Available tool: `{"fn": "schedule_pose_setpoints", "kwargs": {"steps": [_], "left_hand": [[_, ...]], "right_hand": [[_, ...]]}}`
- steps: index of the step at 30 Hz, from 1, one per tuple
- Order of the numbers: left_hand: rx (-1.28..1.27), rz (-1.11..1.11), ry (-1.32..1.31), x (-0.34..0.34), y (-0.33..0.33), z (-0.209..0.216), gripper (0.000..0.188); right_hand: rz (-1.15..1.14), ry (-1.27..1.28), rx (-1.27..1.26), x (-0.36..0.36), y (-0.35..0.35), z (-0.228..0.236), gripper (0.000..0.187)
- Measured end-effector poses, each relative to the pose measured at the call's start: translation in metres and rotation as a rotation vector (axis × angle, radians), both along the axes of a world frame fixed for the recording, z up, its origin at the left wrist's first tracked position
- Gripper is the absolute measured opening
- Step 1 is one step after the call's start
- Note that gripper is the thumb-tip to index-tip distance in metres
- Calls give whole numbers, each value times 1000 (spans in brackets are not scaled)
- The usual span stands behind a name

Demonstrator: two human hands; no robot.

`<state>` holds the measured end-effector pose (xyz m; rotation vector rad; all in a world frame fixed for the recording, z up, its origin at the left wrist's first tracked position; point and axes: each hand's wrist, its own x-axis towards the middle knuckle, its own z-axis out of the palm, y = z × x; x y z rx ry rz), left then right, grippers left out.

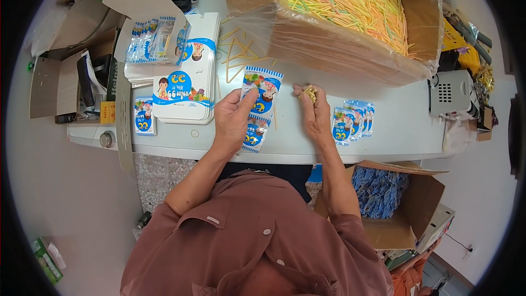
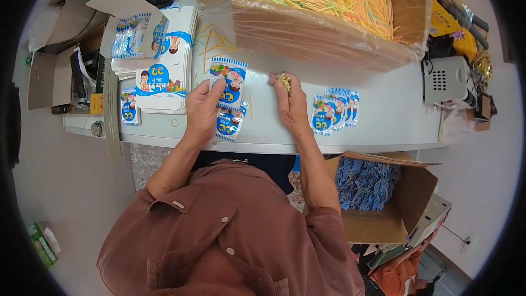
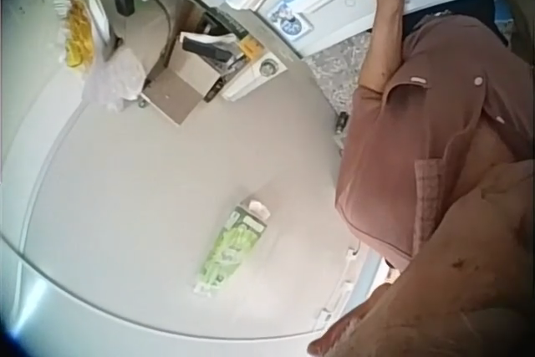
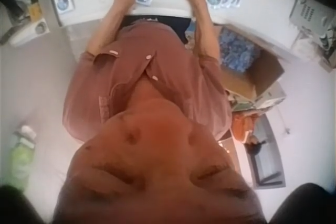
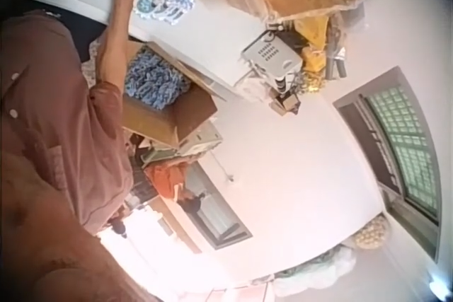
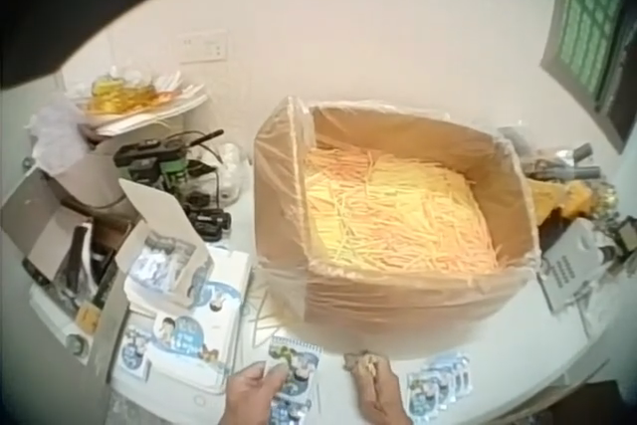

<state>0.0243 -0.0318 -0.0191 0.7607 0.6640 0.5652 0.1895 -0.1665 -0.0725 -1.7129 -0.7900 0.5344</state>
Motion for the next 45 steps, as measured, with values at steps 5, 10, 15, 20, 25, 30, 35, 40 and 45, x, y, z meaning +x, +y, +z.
{"fn": "schedule_pose_setpoints", "kwargs": {"steps": [5, 10, 15, 20, 25, 30, 35, 40, 45], "left_hand": [[41, 46, -3, -1, 1, -3, 26], [-3, 52, -6, -9, 5, -7, 25], [-21, 57, 14, -10, 4, -9, 24], [5, 34, 50, -8, 2, -7, 24], [155, -98, 144, -12, 1, -4, 22], [307, -156, 186, -19, -4, -13, 23], [220, -147, 120, -16, -13, -12, 22], [117, -94, 71, -13, -13, -17, 22], [137, -132, 101, -15, -12, -17, 20]], "right_hand": [[9, -1, 21, 1, 1, 1, 21], [41, 46, 24, 3, -1, 0, 19], [67, -91, 16, 6, -1, -3, 18], [47, -41, 12, 1, -1, 3, 17], [-126, 362, 114, 4, 1, 12, 15], [-84, 876, 713, -1, 11, 34, 15], [-42, 968, 758, -19, 27, 60, 16], [20, 1078, 714, -38, 36, 55, 17], [17, 1164, 718, -47, 35, 54, 17]]}}
